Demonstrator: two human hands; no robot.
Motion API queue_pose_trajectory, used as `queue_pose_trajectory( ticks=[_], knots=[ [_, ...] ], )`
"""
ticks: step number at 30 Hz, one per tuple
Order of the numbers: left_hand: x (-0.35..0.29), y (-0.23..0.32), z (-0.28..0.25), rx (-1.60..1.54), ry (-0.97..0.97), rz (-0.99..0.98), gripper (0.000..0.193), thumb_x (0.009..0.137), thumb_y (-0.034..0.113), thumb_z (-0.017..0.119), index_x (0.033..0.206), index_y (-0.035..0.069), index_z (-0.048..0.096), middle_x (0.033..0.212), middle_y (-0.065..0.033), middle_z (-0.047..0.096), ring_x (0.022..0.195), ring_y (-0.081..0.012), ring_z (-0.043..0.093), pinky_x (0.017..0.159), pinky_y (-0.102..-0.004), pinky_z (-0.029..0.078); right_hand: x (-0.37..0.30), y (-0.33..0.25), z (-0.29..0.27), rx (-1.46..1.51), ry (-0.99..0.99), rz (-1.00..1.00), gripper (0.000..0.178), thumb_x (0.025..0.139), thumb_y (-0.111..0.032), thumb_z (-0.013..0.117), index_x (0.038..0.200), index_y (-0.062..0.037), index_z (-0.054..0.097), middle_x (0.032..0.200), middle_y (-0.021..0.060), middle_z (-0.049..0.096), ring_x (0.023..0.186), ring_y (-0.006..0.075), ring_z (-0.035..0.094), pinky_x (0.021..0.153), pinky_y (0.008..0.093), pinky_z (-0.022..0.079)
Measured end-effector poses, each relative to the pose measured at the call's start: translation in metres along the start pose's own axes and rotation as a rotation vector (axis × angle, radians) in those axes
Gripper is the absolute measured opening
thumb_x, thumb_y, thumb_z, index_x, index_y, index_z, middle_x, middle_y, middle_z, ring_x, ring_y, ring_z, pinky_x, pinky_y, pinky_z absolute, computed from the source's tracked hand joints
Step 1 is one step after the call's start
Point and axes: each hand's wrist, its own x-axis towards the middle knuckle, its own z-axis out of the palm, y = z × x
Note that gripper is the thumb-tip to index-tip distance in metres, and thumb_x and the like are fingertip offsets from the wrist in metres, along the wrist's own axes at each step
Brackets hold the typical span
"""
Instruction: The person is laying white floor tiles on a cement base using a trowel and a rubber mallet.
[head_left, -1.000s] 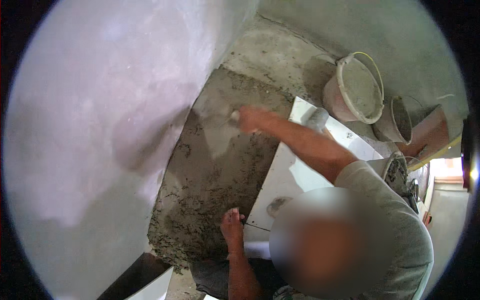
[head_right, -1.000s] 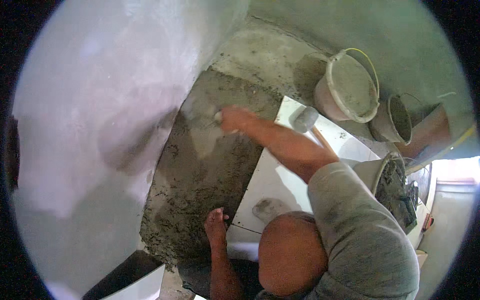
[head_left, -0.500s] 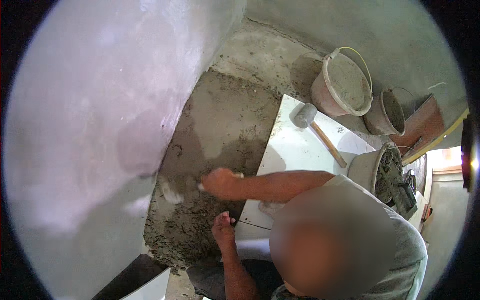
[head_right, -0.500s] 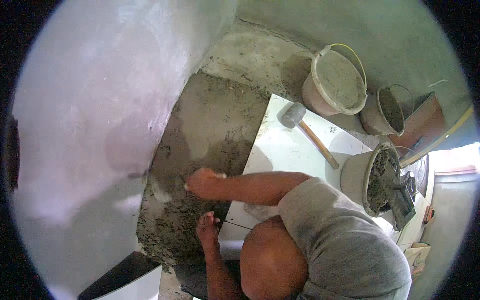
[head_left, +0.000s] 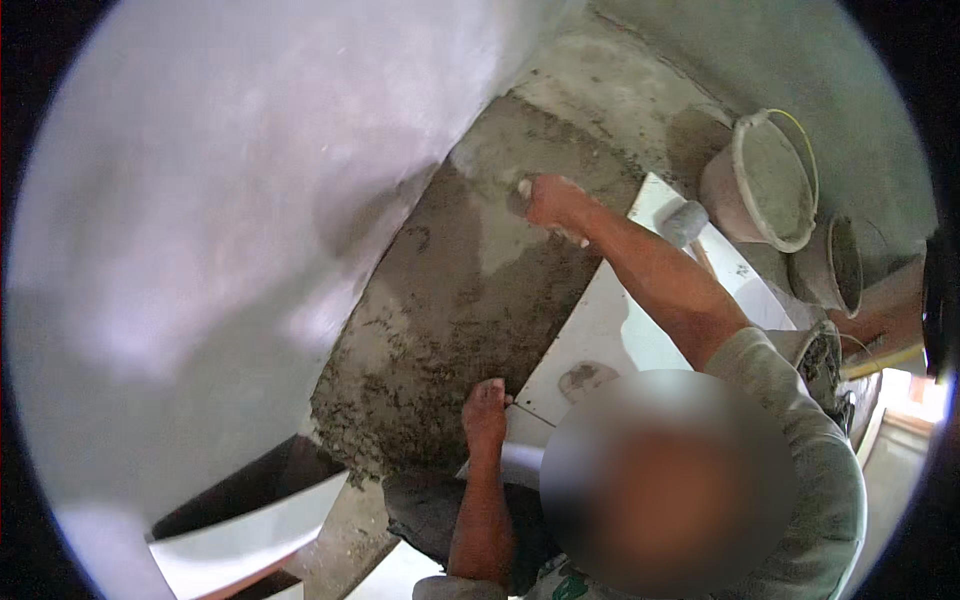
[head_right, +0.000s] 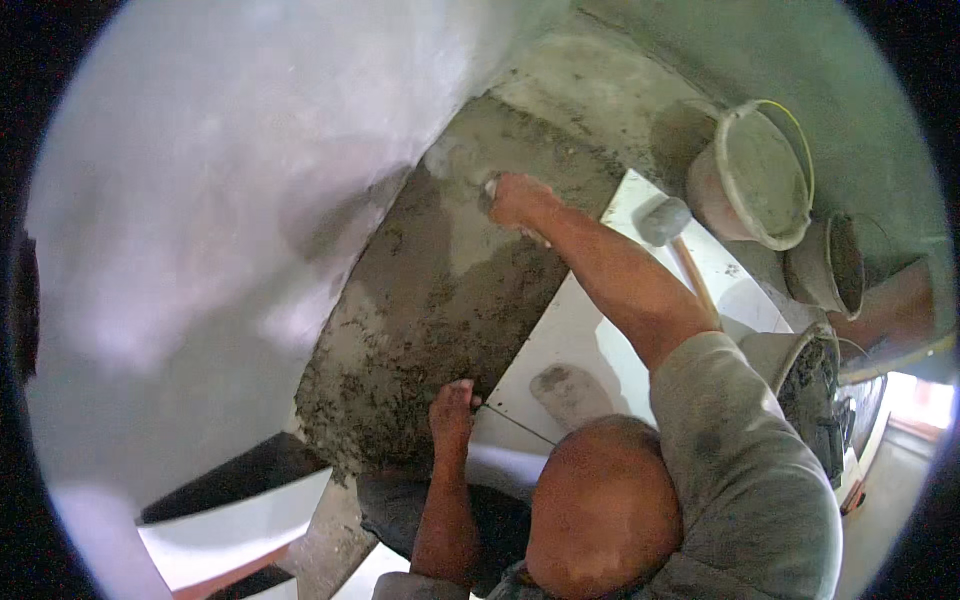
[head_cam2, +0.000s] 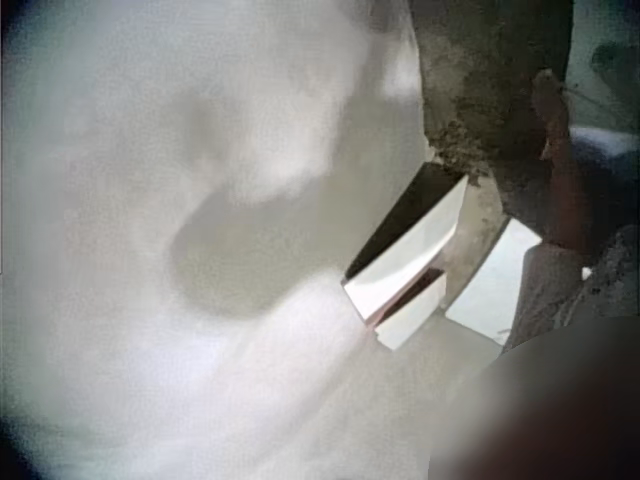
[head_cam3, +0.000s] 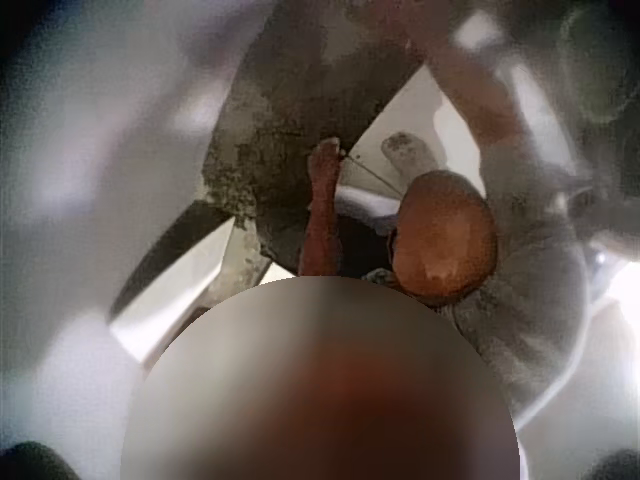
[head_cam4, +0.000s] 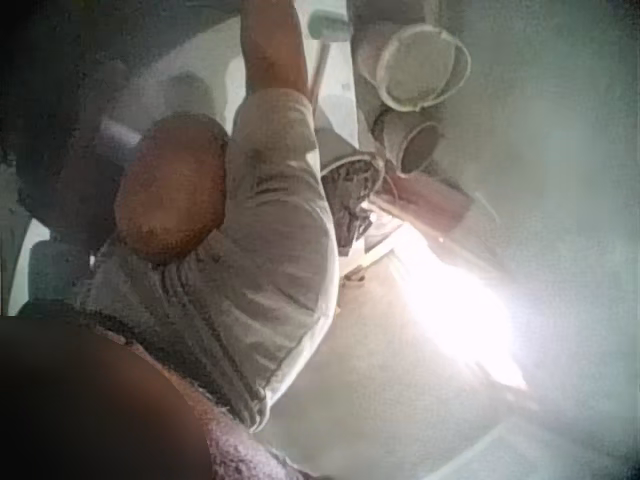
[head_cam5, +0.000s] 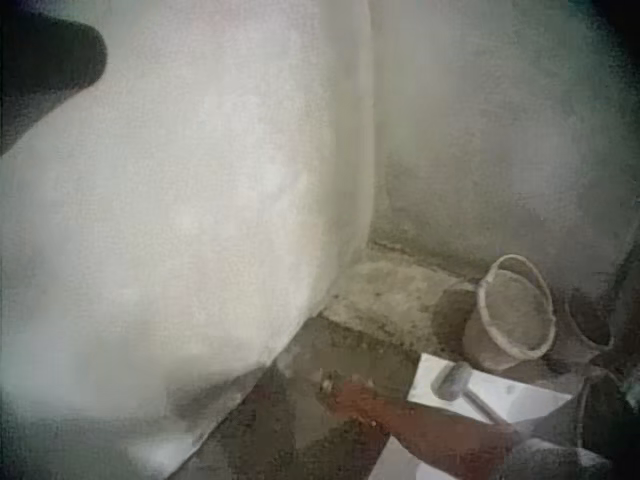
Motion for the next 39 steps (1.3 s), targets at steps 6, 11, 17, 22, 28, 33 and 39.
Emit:
queue_pose_trajectory(
  ticks=[6,11,17,22,28,33,39],
  knots=[
    [-0.001,-0.003,-0.006,-0.022,0.037,0.027,0.037,0.089,0.037,0.055,0.102,0.003,0.062,0.079,-0.0064,0.065,0.07,-0.0173,0.06,0.067,-0.0319,0.045,-0.063,-0.065,0.033,0.15,-0.142,-0.086,0.031,0.075,-0.018,0.061,0.098,0.0034,0.063,0.099,0.0212,0.064,0.09,0.0329,0.064,0.078,0.043,0.051],
    [-0.007,-0.009,0.006,-0.01,-0.008,0.078,0.036,0.089,0.035,0.055,0.1,0.002,0.062,0.078,-0.0103,0.066,0.072,-0.0201,0.063,0.069,-0.0347,0.048,-0.085,-0.094,0.103,-0.093,-0.252,-0.307,0.025,0.069,-0.015,0.068,0.09,-0.0006,0.066,0.085,0.0166,0.066,0.077,0.0289,0.065,0.066,0.0432,0.053],
    [-0.005,-0.007,-0.007,0.045,-0.007,0.16,0.034,0.087,0.029,0.057,0.09,-0.004,0.061,0.078,-0.0143,0.064,0.07,-0.0216,0.062,0.065,-0.0347,0.047,-0.141,-0.105,0.121,-0.272,-0.364,-0.606,0.03,0.064,-0.015,0.07,0.091,-0.0025,0.067,0.084,0.0156,0.066,0.083,0.028,0.066,0.064,0.0448,0.053],
    [-0.019,-0.002,0.009,0.209,-0.029,0.235,0.038,0.086,0.036,0.057,0.092,-0.001,0.064,0.077,-0.0139,0.064,0.073,-0.0214,0.062,0.067,-0.0349,0.046,-0.157,-0.047,0.102,-0.214,-0.363,-0.571,0.034,0.065,-0.016,0.065,0.093,0.0031,0.063,0.086,0.0227,0.064,0.082,0.0354,0.065,0.069,0.0459,0.052],
    [0.018,-0.033,0.017,0.134,-0.027,0.256,0.041,0.083,0.041,0.061,0.094,0.001,0.064,0.079,-0.0091,0.063,0.072,-0.017,0.059,0.068,-0.0304,0.046,-0.205,0.054,0.033,-0.153,-0.111,-0.223,0.025,0.064,-0.013,0.061,0.085,-0.0016,0.067,0.084,0.0187,0.065,0.086,0.0338,0.064,0.071,0.0454,0.051],
    [0.013,-0.008,0.008,0.11,-0.151,0.424,0.024,0.084,0.029,0.057,0.079,0.006,0.062,0.067,-0.0033,0.056,0.057,-0.0157,0.05,0.055,-0.0283,0.041,-0.317,0.139,-0.032,-0.01,0.153,-0.013,0.035,0.068,-0.019,0.058,0.097,0.0009,0.056,0.083,0.0238,0.063,0.083,0.0404,0.061,0.074,0.0477,0.048],
    [-0.001,-0.001,0.013,-0.033,-0.218,0.297,0.028,0.085,0.034,0.055,0.084,0.007,0.061,0.063,-0.0016,0.055,0.052,-0.011,0.047,0.049,-0.0272,0.037,-0.491,0.226,-0.034,0.084,0.405,0.52,0.036,0.074,-0.03,0.06,0.098,-0.0041,0.054,0.087,0.0189,0.063,0.083,0.0355,0.061,0.073,0.0456,0.049]
  ],
)
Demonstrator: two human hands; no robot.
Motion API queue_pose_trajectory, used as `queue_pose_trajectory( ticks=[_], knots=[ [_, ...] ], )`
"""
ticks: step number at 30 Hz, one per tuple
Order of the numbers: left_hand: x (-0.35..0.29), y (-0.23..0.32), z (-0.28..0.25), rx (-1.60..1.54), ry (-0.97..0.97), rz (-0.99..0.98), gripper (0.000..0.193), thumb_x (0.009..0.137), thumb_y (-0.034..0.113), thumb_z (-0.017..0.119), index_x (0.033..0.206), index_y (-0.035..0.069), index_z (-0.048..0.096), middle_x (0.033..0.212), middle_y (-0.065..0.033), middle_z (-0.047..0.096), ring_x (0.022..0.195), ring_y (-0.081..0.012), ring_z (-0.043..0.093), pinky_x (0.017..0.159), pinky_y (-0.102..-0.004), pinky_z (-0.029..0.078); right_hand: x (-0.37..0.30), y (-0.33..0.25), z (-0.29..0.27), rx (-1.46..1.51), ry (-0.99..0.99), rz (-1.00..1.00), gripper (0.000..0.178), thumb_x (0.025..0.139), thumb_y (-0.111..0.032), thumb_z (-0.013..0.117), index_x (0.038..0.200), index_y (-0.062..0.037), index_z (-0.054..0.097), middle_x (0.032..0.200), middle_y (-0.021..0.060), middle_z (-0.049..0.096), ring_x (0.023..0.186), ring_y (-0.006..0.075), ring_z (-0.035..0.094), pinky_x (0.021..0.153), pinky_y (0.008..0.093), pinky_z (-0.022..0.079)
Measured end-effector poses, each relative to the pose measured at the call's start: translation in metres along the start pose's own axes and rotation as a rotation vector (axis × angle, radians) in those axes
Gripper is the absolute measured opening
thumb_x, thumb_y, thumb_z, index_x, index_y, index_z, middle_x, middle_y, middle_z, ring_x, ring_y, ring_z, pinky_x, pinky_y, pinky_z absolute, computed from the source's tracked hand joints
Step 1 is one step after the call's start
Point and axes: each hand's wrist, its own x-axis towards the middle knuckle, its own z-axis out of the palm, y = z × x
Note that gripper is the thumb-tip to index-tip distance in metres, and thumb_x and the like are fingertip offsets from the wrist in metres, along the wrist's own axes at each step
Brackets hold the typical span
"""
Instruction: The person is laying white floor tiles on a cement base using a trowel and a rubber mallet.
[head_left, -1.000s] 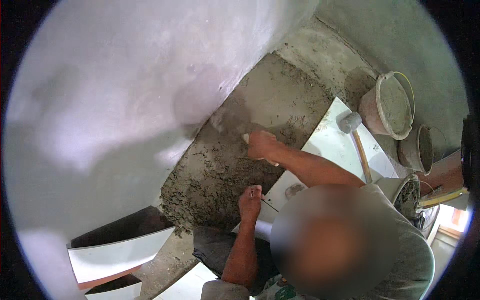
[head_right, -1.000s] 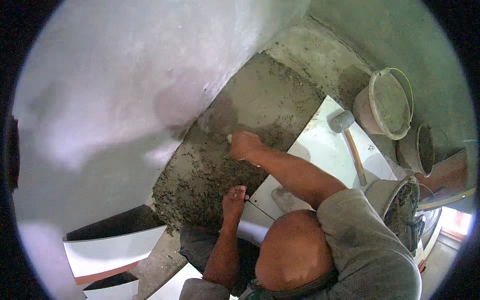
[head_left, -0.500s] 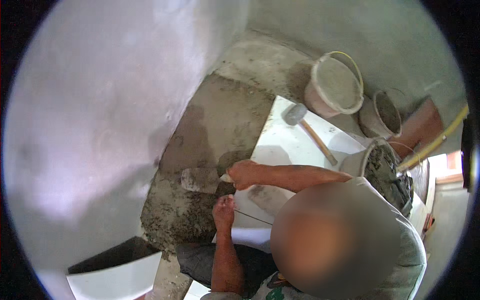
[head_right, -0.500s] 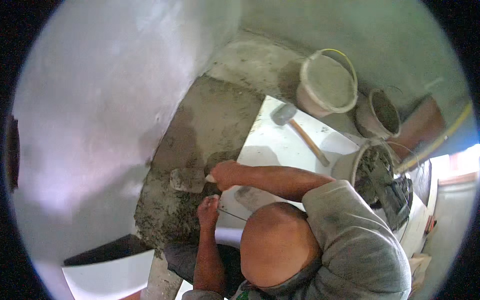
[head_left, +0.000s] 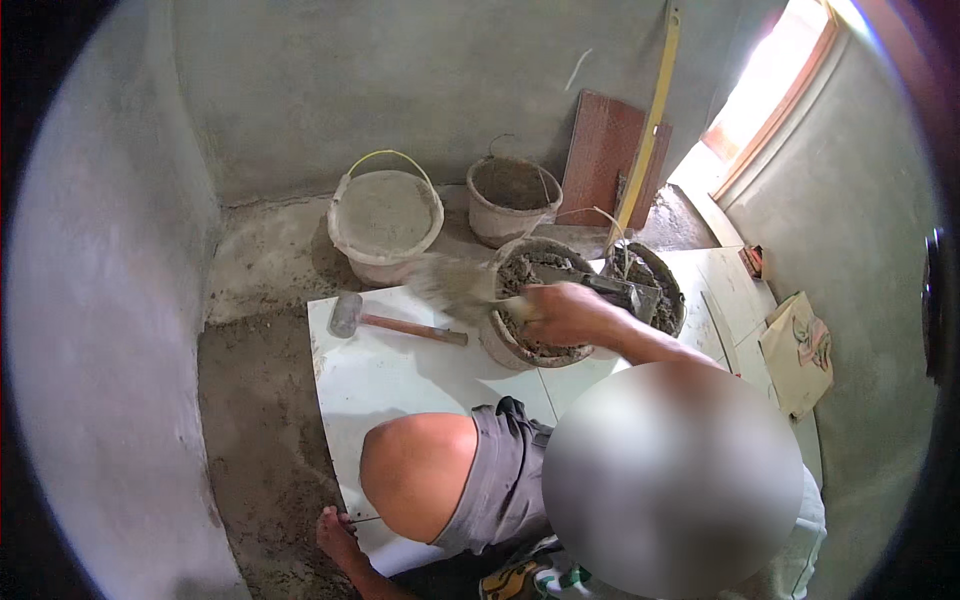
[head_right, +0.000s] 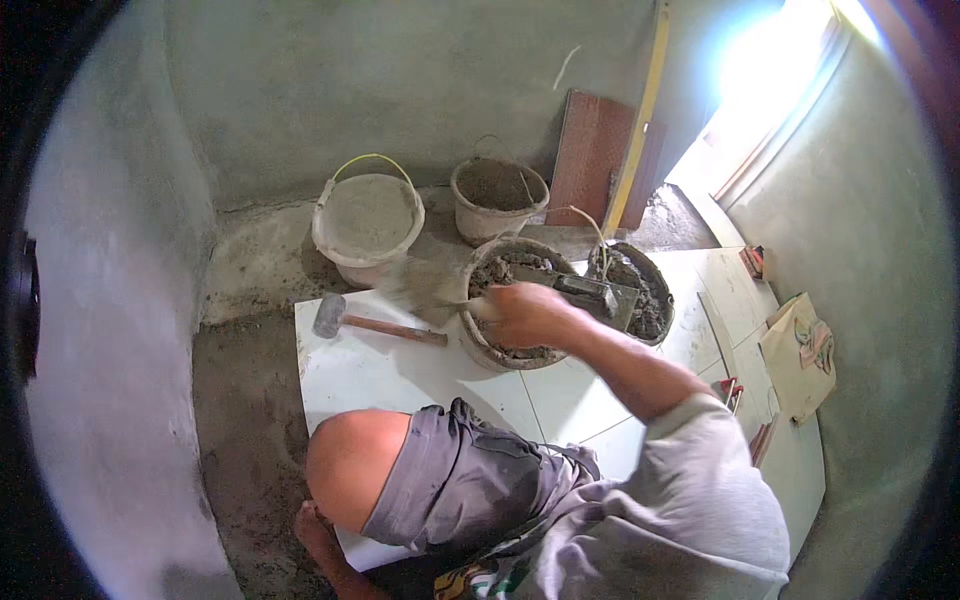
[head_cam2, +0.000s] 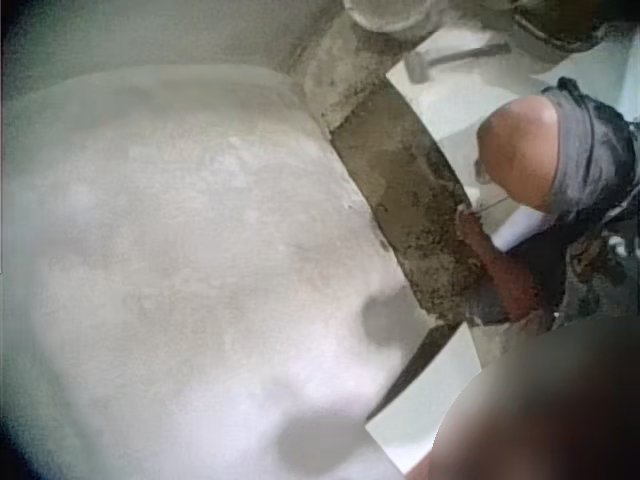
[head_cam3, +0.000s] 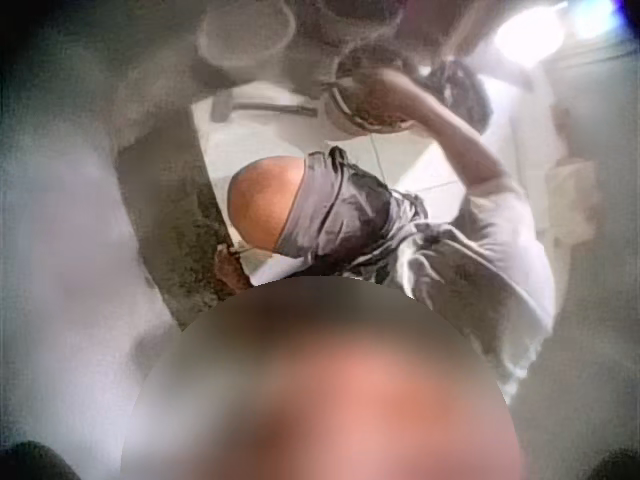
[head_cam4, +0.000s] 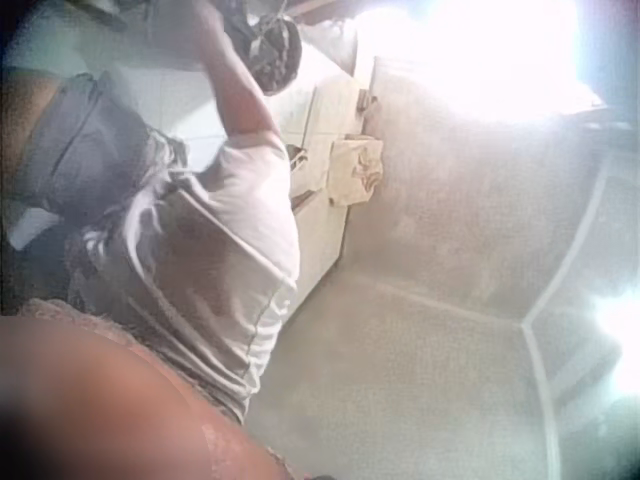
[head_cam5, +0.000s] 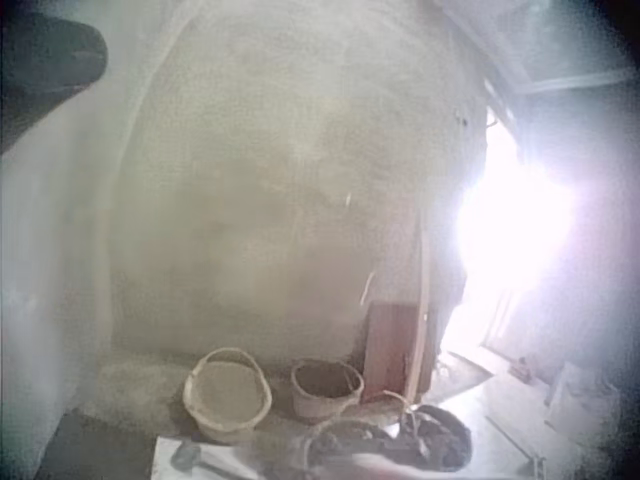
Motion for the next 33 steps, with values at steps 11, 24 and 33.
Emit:
queue_pose_trajectory(
  ticks=[11,24,33],
  knots=[
    [-0.012,0.009,0.01,0.06,0.067,-0.017,0.029,0.088,0.033,0.053,0.089,0.005,0.062,0.064,-0.0018,0.056,0.048,-0.0102,0.047,0.041,-0.0253,0.034,-0.068,0.04,-0.018,-0.387,-0.097,0.437,0.036,0.078,-0.018,0.055,0.105,0.0064,0.053,0.094,0.0195,0.065,0.09,0.0327,0.064,0.078,0.0399,0.051],
    [-0.019,0.014,-0.012,-0.038,0.15,-0.133,0.03,0.087,0.033,0.054,0.093,0.005,0.063,0.068,-0.0025,0.058,0.053,-0.011,0.048,0.049,-0.026,0.037,-0.004,0.031,0.004,-0.702,-0.167,0.192,0.024,0.079,-0.019,0.057,0.094,-0.0046,0.068,0.098,0.0127,0.067,0.091,0.0247,0.066,0.072,0.0359,0.054],
    [-0.007,-0.016,-0.032,-0.102,0.175,0.047,0.034,0.087,0.035,0.055,0.092,0.002,0.062,0.069,-0.0036,0.058,0.056,-0.0117,0.048,0.052,-0.0292,0.038,-0.018,0.019,0.048,-0.379,-0.197,0.22,0.025,0.069,-0.016,0.061,0.086,0.0003,0.068,0.09,0.0187,0.067,0.084,0.0286,0.067,0.068,0.0381,0.054]
  ],
)
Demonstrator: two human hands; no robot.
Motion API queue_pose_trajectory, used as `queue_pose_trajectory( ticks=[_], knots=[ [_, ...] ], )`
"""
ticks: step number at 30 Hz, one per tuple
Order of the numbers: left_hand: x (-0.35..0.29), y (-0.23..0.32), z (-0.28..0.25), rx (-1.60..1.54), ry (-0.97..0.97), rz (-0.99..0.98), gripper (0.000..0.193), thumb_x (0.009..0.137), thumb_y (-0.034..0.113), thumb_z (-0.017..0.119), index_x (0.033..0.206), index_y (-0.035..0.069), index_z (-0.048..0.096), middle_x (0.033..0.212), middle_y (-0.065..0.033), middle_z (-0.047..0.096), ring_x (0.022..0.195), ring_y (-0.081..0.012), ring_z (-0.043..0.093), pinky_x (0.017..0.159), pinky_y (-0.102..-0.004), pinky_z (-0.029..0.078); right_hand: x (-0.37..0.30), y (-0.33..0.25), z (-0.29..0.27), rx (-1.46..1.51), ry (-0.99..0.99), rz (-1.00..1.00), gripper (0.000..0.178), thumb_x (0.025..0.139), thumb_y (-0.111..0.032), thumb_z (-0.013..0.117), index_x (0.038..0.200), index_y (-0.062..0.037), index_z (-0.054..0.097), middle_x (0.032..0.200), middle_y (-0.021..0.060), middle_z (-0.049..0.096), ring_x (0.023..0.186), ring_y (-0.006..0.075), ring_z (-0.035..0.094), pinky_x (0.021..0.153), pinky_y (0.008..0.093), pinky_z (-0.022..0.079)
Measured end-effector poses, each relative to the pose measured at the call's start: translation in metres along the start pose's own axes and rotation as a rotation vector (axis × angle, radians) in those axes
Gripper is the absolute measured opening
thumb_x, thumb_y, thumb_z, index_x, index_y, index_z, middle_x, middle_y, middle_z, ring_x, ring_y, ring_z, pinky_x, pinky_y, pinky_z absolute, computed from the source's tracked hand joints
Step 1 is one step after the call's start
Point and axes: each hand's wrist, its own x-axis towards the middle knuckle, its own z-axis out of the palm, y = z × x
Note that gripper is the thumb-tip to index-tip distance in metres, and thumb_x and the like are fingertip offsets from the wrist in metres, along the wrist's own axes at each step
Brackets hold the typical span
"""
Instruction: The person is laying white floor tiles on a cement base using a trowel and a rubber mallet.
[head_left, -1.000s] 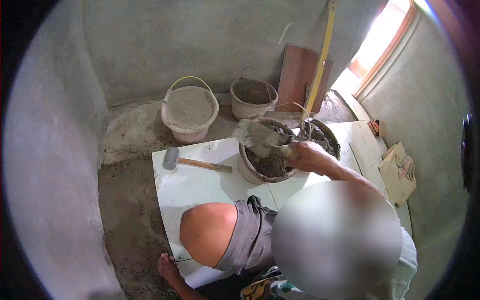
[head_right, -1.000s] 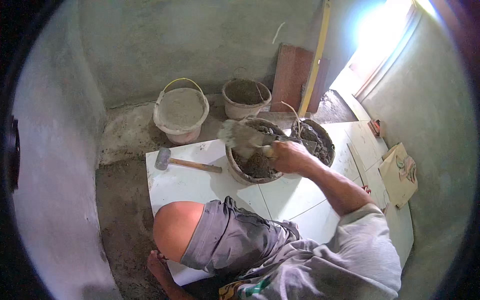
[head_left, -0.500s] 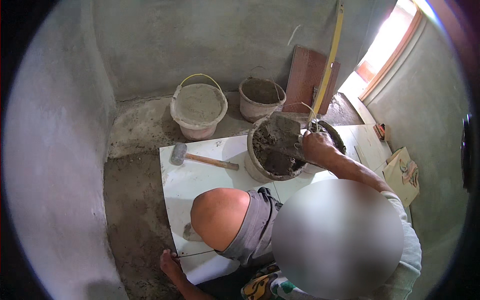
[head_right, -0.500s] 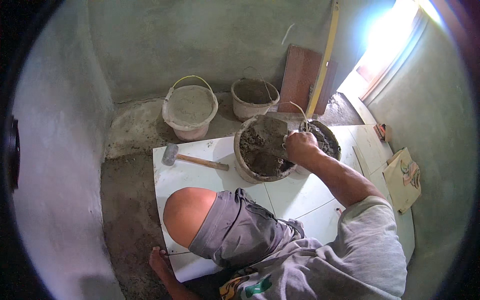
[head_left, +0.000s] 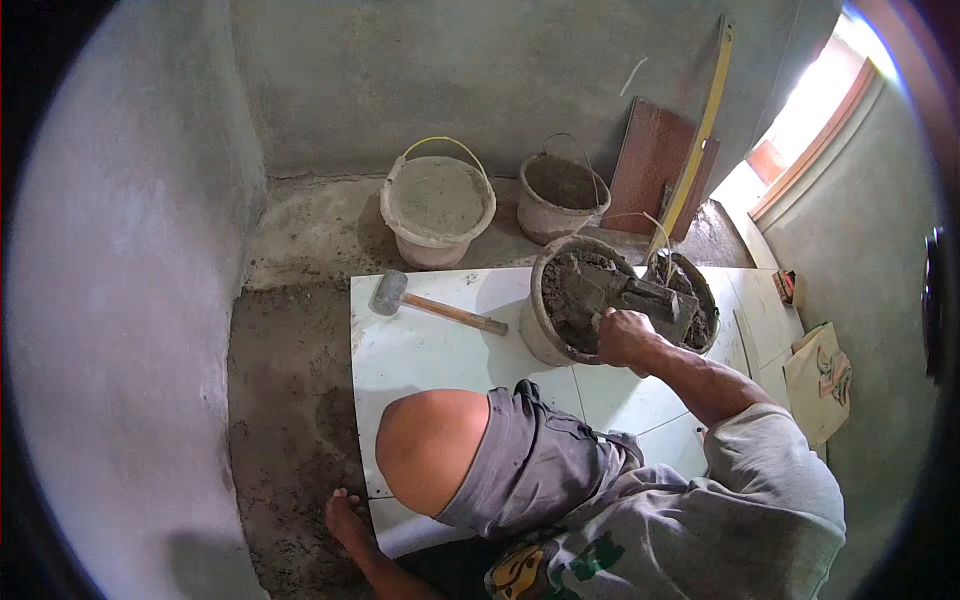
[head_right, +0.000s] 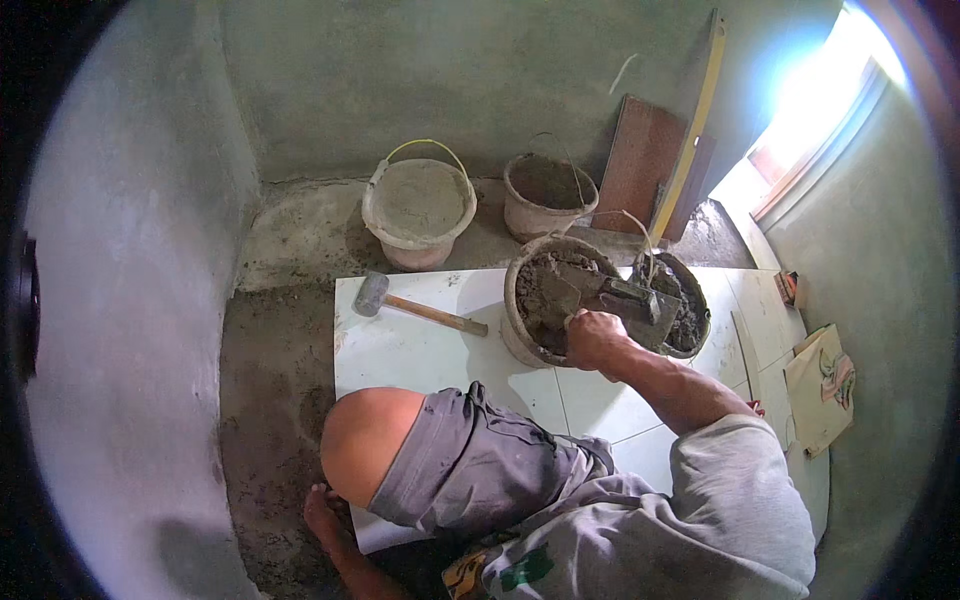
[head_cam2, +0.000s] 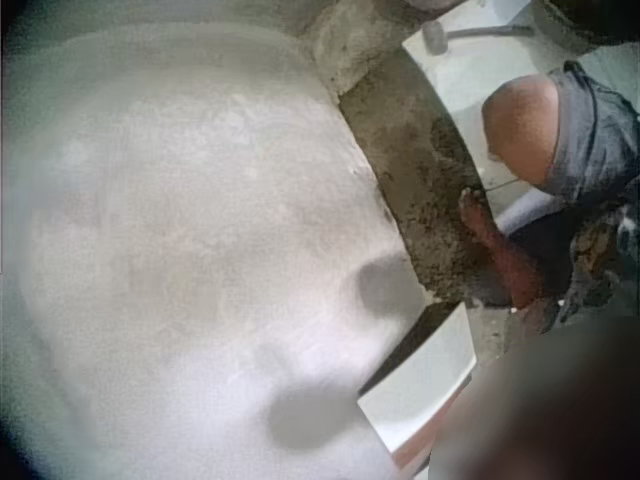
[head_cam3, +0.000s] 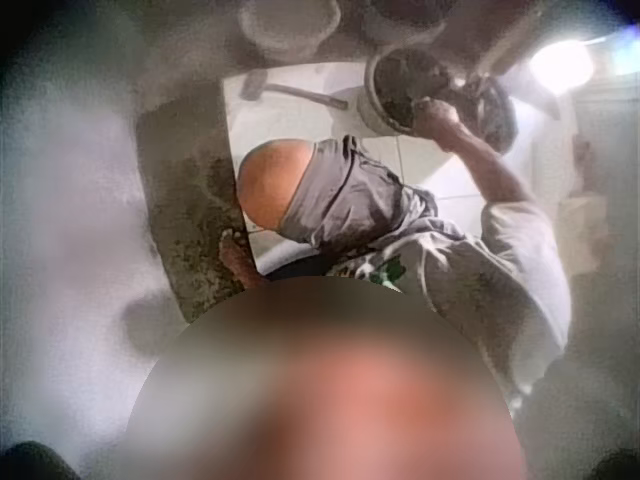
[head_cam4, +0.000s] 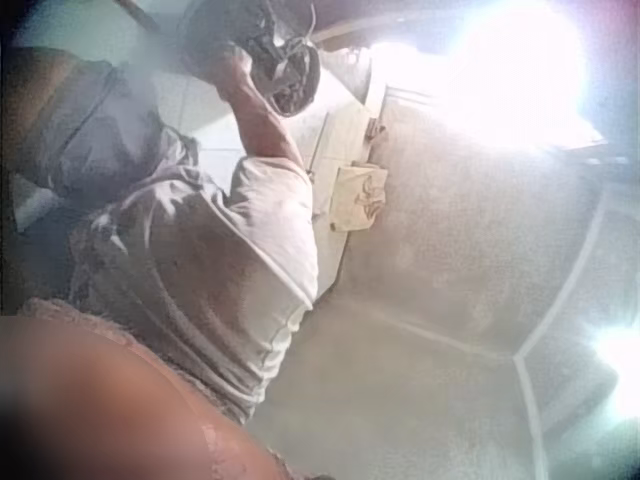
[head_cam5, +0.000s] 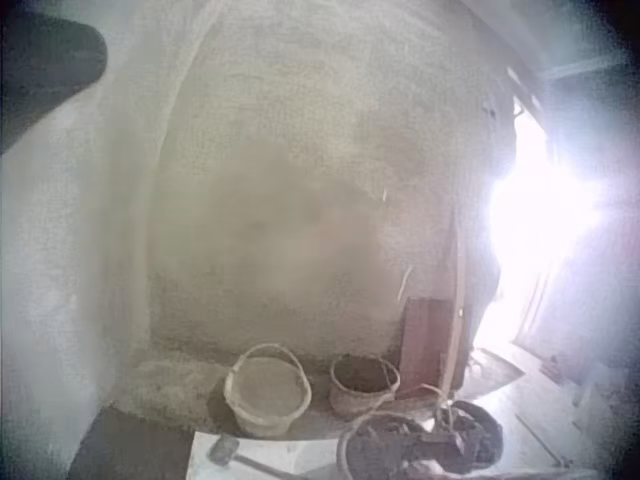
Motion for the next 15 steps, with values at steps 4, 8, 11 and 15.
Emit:
queue_pose_trajectory(
  ticks=[4,8,11,15],
  knots=[
    [-0.006,0.018,0.018,0.145,-0.089,-0.005,0.032,0.087,0.033,0.056,0.09,0.002,0.062,0.07,-0.0046,0.059,0.06,-0.0132,0.05,0.056,-0.0293,0.038,0.003,0.011,0.009,0.329,0.017,0.122,0.026,0.066,-0.016,0.059,0.083,0.0022,0.067,0.085,0.0207,0.066,0.082,0.0328,0.065,0.071,0.0397,0.053],
    [-0.001,0.023,0.029,0.076,-0.131,-0.121,0.027,0.085,0.031,0.058,0.089,0.005,0.062,0.07,-0.0045,0.058,0.059,-0.0133,0.049,0.054,-0.0289,0.038,0.013,-0.01,0.02,0.52,0.063,0.124,0.037,0.069,-0.026,0.062,0.083,0.008,0.062,0.079,0.0267,0.063,0.076,0.0354,0.064,0.07,0.0429,0.051],
    [-0.017,0.048,0.046,0.031,-0.076,-0.167,0.025,0.084,0.03,0.059,0.089,0.006,0.062,0.071,-0.0043,0.059,0.061,-0.0134,0.05,0.055,-0.0297,0.039,0.03,0.017,0.067,0.517,0.105,0.016,0.031,0.072,-0.024,0.061,0.085,0.0047,0.064,0.079,0.0239,0.064,0.068,0.0326,0.064,0.065,0.0405,0.052],
    [0.005,0.002,0.026,-0.054,-0.014,-0.188,0.019,0.084,0.024,0.061,0.091,0.006,0.062,0.073,-0.004,0.06,0.06,-0.0129,0.053,0.054,-0.0278,0.042,-0.01,-0.005,0.005,0.813,-0.024,0.232,0.029,0.075,-0.023,0.066,0.092,-0.0001,0.062,0.078,0.0133,0.063,0.062,0.0221,0.061,0.052,0.0356,0.05]
  ],
)
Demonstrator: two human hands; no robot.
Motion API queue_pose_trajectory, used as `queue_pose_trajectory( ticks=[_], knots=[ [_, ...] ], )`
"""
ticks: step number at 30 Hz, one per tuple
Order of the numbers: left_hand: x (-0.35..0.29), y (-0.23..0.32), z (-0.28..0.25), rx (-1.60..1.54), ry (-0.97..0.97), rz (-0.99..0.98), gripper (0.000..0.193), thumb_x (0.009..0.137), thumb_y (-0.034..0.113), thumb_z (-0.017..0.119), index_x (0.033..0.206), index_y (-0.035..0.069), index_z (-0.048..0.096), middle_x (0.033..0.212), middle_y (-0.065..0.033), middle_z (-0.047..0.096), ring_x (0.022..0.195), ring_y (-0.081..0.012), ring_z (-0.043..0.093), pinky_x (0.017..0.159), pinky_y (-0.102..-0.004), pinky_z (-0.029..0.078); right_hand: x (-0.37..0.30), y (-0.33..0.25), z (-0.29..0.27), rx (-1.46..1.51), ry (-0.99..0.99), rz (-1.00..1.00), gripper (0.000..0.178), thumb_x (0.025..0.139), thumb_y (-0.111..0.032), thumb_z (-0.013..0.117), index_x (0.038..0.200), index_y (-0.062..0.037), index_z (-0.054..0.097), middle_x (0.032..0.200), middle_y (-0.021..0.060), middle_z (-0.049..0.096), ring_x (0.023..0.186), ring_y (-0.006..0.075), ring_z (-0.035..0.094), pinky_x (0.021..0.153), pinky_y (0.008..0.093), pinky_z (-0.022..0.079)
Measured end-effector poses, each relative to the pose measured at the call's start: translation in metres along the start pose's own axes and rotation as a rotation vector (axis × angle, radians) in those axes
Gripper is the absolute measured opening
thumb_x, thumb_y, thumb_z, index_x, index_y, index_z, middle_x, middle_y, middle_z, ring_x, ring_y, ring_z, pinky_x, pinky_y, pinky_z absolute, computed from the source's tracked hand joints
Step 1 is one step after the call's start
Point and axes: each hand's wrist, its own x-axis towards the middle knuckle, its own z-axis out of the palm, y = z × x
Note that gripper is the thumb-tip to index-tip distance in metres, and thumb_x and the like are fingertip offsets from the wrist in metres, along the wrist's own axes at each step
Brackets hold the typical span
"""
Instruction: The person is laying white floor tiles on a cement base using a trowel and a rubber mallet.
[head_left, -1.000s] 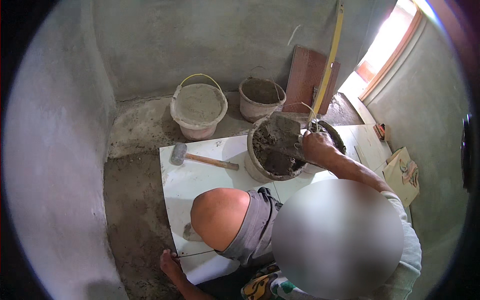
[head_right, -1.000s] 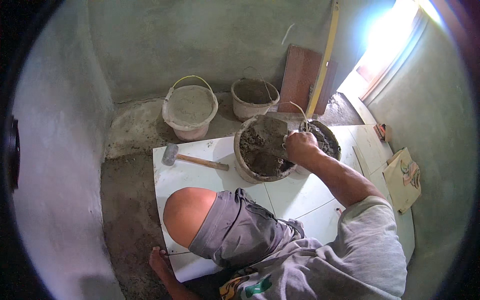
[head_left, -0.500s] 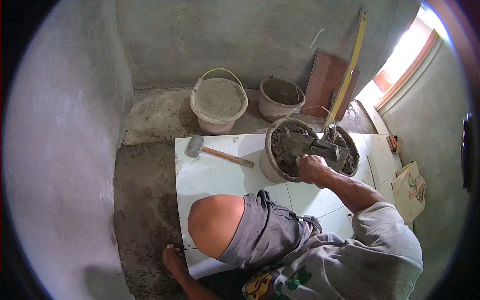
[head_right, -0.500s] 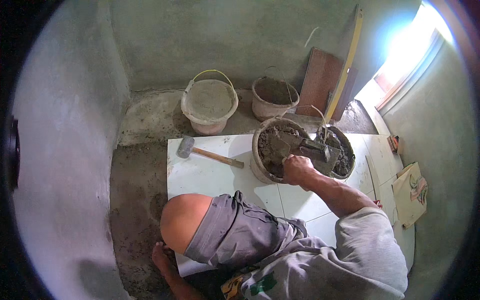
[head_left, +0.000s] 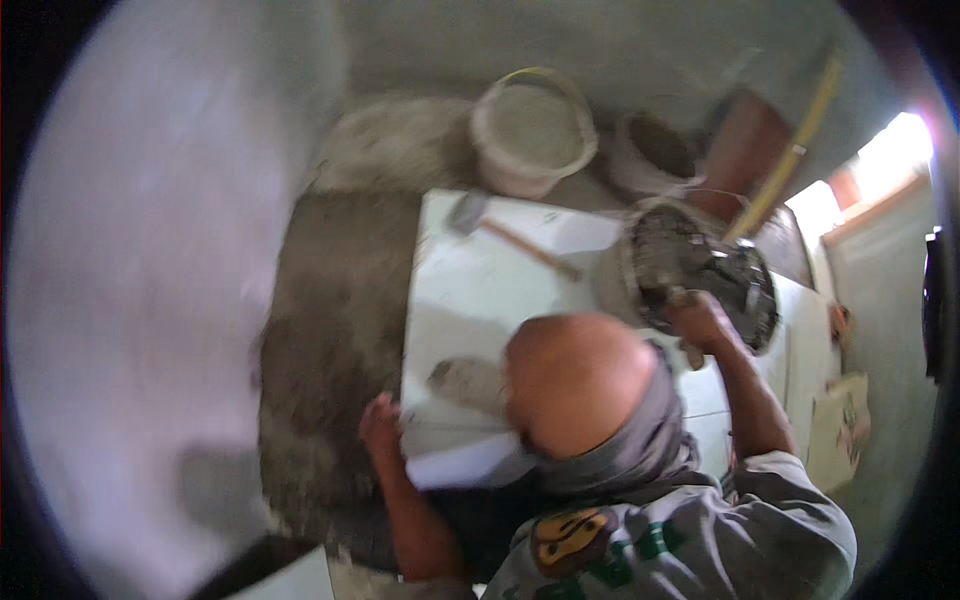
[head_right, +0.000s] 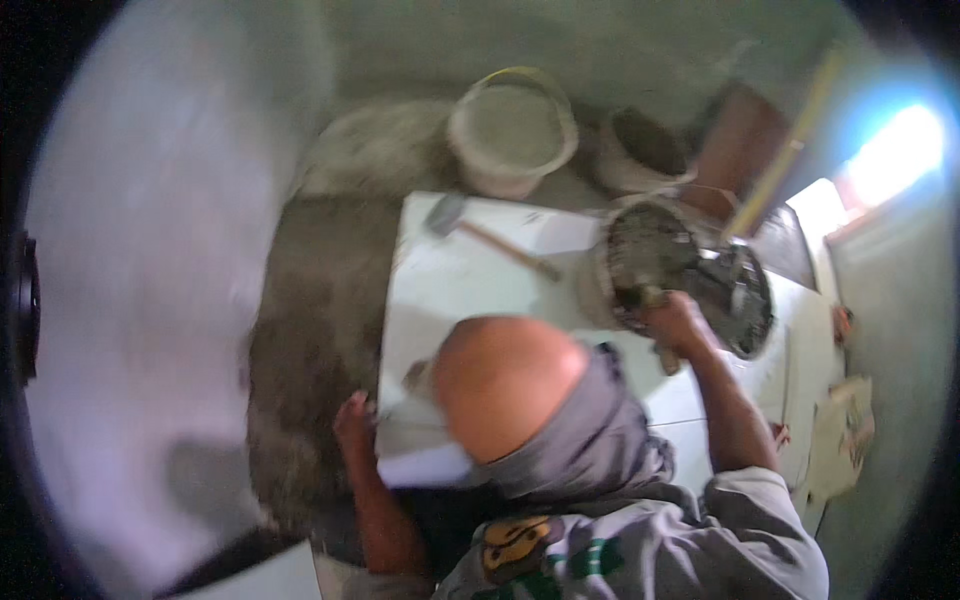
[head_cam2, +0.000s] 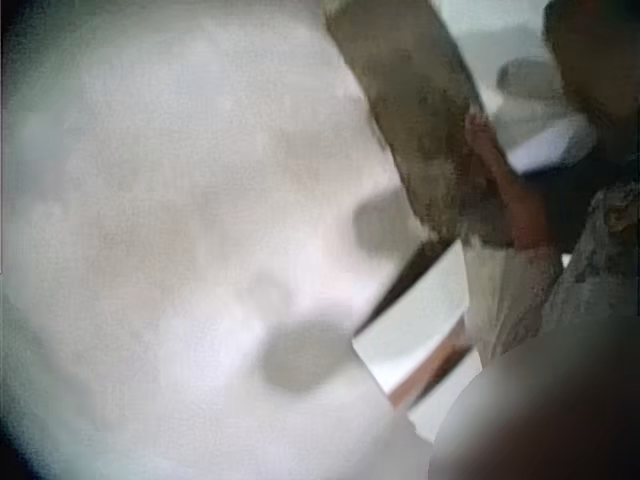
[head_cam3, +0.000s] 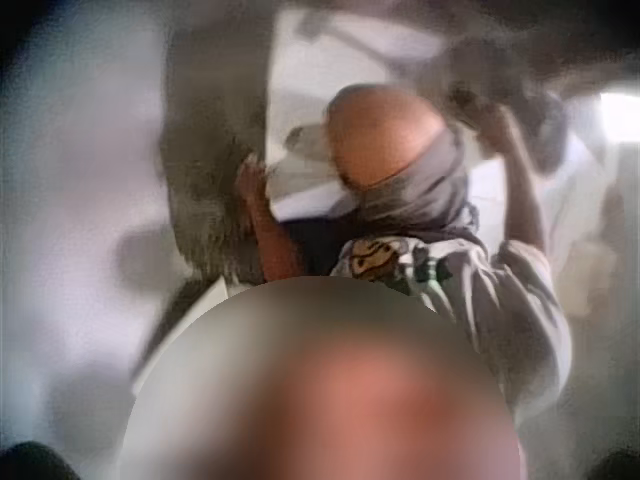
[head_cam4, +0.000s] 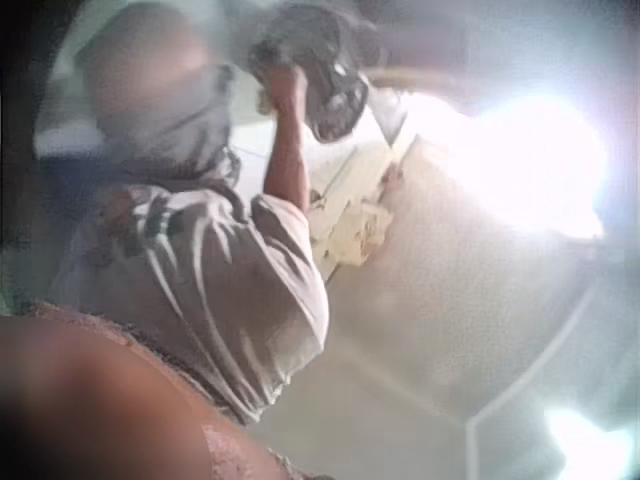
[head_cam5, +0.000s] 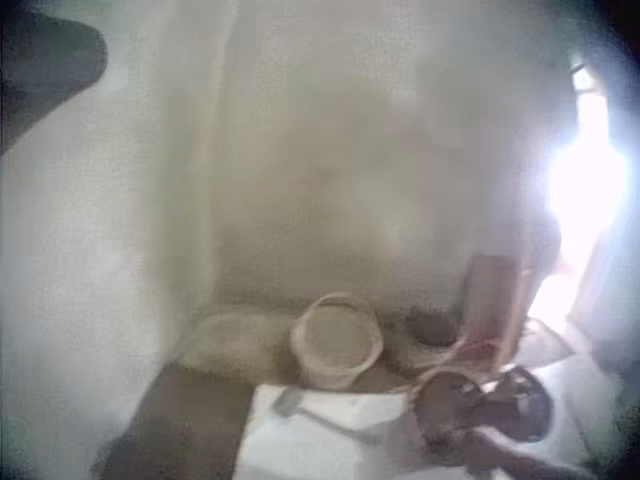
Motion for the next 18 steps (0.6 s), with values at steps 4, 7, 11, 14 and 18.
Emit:
queue_pose_trajectory(
  ticks=[4,7,11,14,18],
  knots=[
    [-0.016,0.032,0.001,-0.058,0.063,-0.019,0.02,0.086,0.024,0.059,0.096,0.007,0.061,0.075,-0.0038,0.061,0.058,-0.0114,0.053,0.052,-0.027,0.043,-0.01,0.004,-0.001,0.291,0.031,0.011,0.03,0.073,-0.023,0.066,0.091,0.0003,0.06,0.08,0.0108,0.06,0.055,0.0221,0.058,0.047,0.0345,0.048],
    [-0.019,0.024,-0.026,-0.102,0.215,0.033,0.022,0.086,0.027,0.059,0.097,0.007,0.061,0.076,-0.0025,0.061,0.059,-0.0119,0.053,0.053,-0.0275,0.042,-0.002,0.023,0.001,0.365,0.012,-0.055,0.024,0.075,-0.025,0.063,0.082,-0.003,0.06,0.071,0.0072,0.058,0.05,0.02,0.055,0.043,0.0332,0.045],
    [-0.024,0.025,-0.027,-0.245,0.305,-0.026,0.025,0.087,0.027,0.058,0.101,0.006,0.06,0.081,-0.0021,0.061,0.066,-0.0124,0.056,0.057,-0.0279,0.042,-0.001,0.047,-0.013,0.518,-0.056,-0.036,0.023,0.076,-0.024,0.063,0.082,-0.0034,0.056,0.061,0.003,0.052,0.044,0.0146,0.049,0.041,0.029,0.043],
    [-0.02,0.026,-0.03,-0.26,0.343,-0.049,0.027,0.087,0.026,0.057,0.106,0.006,0.059,0.087,-0.0026,0.062,0.071,-0.0131,0.057,0.059,-0.0282,0.042,-0.017,0.037,-0.019,0.468,-0.009,-0.123,0.024,0.078,-0.028,0.062,0.083,-0.0056,0.055,0.059,0.0025,0.05,0.044,0.0124,0.049,0.04,0.0274,0.042],
    [-0.014,0.012,-0.043,-0.347,0.35,-0.04,0.027,0.089,0.026,0.055,0.109,0.008,0.056,0.087,-0.0019,0.059,0.074,-0.0141,0.058,0.062,-0.0287,0.044,-0.03,0.002,-0.008,0.439,-0.051,-0.2,0.033,0.079,-0.031,0.064,0.094,-0.0037,0.054,0.063,0.0035,0.053,0.046,0.0116,0.051,0.04,0.0269,0.043]
  ],
)
